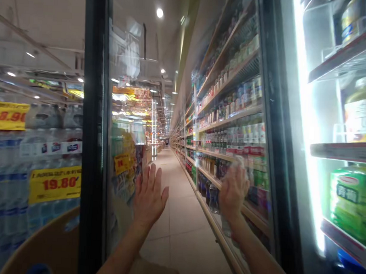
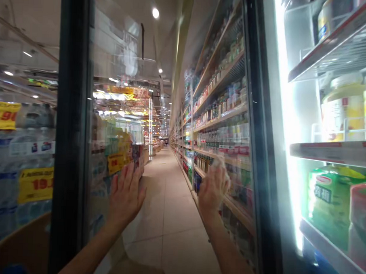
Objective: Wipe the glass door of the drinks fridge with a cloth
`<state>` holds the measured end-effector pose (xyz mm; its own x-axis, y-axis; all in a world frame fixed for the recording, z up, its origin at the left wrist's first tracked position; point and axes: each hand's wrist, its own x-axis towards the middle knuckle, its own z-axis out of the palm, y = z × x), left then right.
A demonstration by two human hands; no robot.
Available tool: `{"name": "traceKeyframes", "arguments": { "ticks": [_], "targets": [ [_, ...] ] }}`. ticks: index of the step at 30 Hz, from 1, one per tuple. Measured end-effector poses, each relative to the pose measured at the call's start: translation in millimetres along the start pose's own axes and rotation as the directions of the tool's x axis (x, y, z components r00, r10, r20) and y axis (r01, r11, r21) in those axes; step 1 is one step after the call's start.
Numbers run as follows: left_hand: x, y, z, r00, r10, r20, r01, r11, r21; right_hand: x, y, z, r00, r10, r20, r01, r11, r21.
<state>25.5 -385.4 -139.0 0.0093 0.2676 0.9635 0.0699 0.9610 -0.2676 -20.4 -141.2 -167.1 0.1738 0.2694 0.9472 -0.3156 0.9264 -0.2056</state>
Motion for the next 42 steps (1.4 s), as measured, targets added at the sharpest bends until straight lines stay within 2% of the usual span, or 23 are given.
{"name": "traceKeyframes", "arguments": {
  "ticks": [2,4,5,7,9,11,13,15,17,18,19,20,22,24,25,27,29,31,33,37,39,40,42],
  "targets": [
    [-1,-2,1.8,1.0,0.013,-0.013,-0.013,1.0,0.002,-11,-40,0,0.943,-0.292,0.157,0.267,0.95,0.161],
    [-1,-3,3.3,1.0,0.021,-0.02,-0.021,1.0,0.001,-15,-54,0,0.874,-0.436,0.215,0.378,0.888,0.262],
    [-1,-3,3.7,1.0,0.019,-0.02,-0.019,1.0,-0.004,-15,-45,-1,0.873,-0.433,0.225,0.376,0.89,0.256],
    [-1,-3,3.7,1.0,0.007,-0.02,-0.007,1.0,-0.018,-8,-2,-2,0.937,-0.284,0.205,0.261,0.956,0.135],
    [-1,-1,2.9,1.0,0.004,-0.022,-0.005,1.0,-0.03,2,48,-2,0.99,-0.018,0.141,0.022,0.999,-0.029],
    [0,0,2.0,1.0,-0.002,-0.018,0.002,0.999,-0.035,10,74,0,0.982,0.182,0.046,-0.177,0.98,-0.096],
    [0,0,1.8,1.0,-0.011,-0.016,0.011,0.999,-0.033,10,64,2,0.984,0.174,0.022,-0.172,0.982,-0.078],
    [0,-1,2.9,1.0,-0.002,-0.025,0.001,1.0,-0.019,4,33,3,0.991,-0.071,0.117,0.07,0.998,0.009],
    [-1,-3,4.7,0.999,0.017,-0.04,-0.017,1.0,0.002,0,12,2,0.897,-0.382,0.222,0.356,0.922,0.15],
    [-2,-4,5.7,0.999,0.025,-0.045,-0.024,1.0,0.009,1,12,1,0.851,-0.463,0.246,0.426,0.884,0.19],
    [-2,-4,6.5,0.999,0.027,-0.045,-0.026,1.0,0.012,4,20,0,0.848,-0.468,0.25,0.433,0.882,0.185],
    [-2,-4,7.1,0.999,0.023,-0.043,-0.023,1.0,0.013,9,34,-2,0.889,-0.392,0.239,0.369,0.92,0.135],
    [-2,-4,7.8,0.999,0.021,-0.038,-0.021,1.0,0.012,17,65,-3,0.986,-0.072,0.149,0.077,0.997,-0.027],
    [-2,-3,8.2,0.999,0.02,-0.041,-0.019,1.0,0.009,16,75,-3,0.988,0.143,0.06,-0.137,0.986,-0.097],
    [-2,-3,8.4,0.999,0.02,-0.043,-0.019,1.0,0.006,11,67,-2,0.988,0.141,0.063,-0.136,0.987,-0.086],
    [-1,-4,8.9,0.999,0.022,-0.043,-0.023,1.0,-0.004,-10,31,-4,0.983,-0.077,0.166,0.075,0.997,0.018],
    [-1,-5,8.9,0.999,0.023,-0.035,-0.023,1.0,-0.014,-37,-10,-9,0.89,-0.381,0.249,0.337,0.92,0.202],
    [-3,-6,8.2,0.999,0.027,-0.024,-0.028,0.999,-0.021,-58,-25,-17,0.815,-0.522,0.252,0.445,0.843,0.303],
    [-7,-5,6.6,0.999,0.031,-0.015,-0.032,0.999,-0.022,-68,-3,-26,0.84,-0.481,0.253,0.42,0.87,0.258],
    [-17,-1,3.7,1.0,0.025,0.003,-0.025,0.999,-0.032,-69,66,-34,0.987,-0.06,0.146,0.07,0.995,-0.064],
    [-20,1,3.4,1.0,0.017,0.002,-0.017,0.999,-0.044,-73,59,-32,0.993,0.045,0.109,-0.035,0.995,-0.092],
    [-20,1,3.3,1.0,0.019,-0.004,-0.019,0.999,-0.05,-77,44,-32,0.989,0.016,0.145,-0.008,0.999,-0.052],
    [-22,0,2.7,1.0,0.023,-0.008,-0.024,0.998,-0.051,-87,3,-31,0.945,-0.194,0.263,0.168,0.979,0.117]
  ]
}}
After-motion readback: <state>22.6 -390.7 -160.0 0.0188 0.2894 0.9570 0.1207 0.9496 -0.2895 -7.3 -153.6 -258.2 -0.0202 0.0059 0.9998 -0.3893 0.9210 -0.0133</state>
